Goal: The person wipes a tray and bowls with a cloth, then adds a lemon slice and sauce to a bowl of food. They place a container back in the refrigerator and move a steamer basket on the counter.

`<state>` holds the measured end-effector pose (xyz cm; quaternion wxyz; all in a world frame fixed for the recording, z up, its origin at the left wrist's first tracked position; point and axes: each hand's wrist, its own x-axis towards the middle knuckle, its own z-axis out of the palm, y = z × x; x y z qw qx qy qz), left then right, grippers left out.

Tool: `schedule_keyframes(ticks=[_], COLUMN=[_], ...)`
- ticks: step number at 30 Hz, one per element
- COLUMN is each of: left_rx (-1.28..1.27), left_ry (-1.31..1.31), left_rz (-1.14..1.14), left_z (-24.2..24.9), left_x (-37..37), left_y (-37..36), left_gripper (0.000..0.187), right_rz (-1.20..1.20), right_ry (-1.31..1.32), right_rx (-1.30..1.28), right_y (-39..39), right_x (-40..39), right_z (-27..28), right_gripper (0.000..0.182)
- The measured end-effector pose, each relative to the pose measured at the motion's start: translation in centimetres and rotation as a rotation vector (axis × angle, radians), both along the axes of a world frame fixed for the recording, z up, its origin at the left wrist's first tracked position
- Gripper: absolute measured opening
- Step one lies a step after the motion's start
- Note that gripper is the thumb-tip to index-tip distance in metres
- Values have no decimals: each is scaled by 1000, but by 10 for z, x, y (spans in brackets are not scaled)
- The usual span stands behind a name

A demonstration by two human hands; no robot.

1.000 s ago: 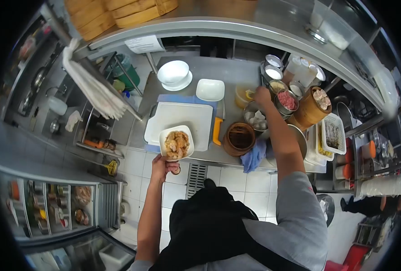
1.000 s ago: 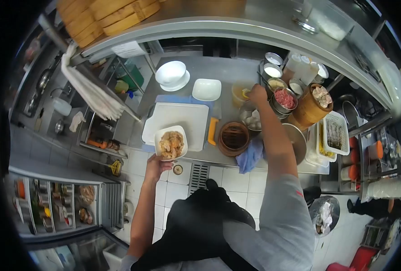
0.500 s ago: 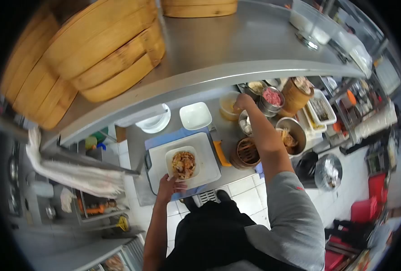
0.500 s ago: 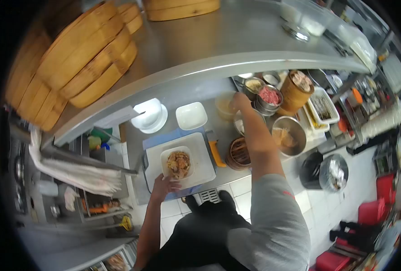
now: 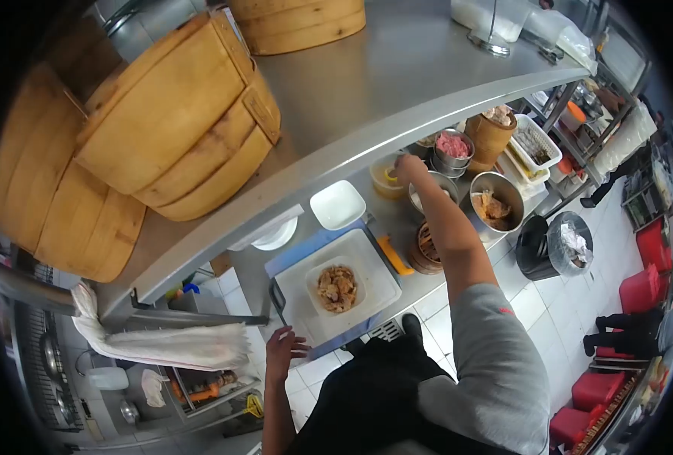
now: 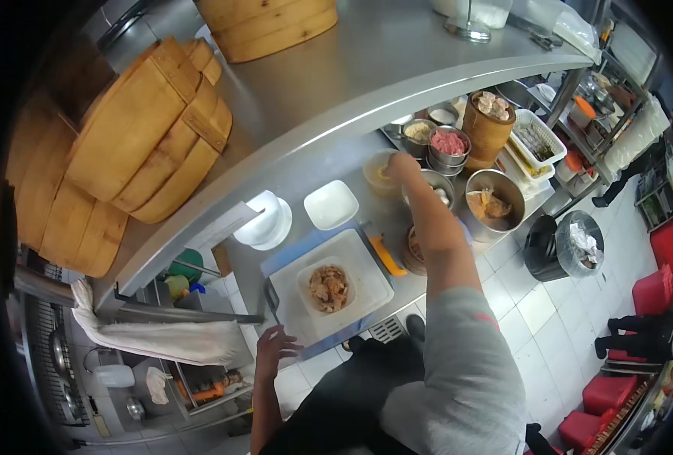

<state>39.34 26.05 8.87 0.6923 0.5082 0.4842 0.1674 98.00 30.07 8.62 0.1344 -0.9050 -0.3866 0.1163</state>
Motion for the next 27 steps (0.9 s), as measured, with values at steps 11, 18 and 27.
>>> schedule_keyframes(ticks=[11,18,27], left_rx=[66,-42,-574], left_ry=[20,-169,-639], left_rz=[-171,-286,-401], left_z=[6,44,34], left_x=[8,69,114], left_y=[18,22,7], left_gripper=[33,32,38], right_rz=[-6,100,702], right_ry=[-169,65,456], right_rx=[322,483,684], right_y=[31,-13,-141], right_x=[17,-62,-295], right_z=[-67,51,96], right_gripper=[37,32,25])
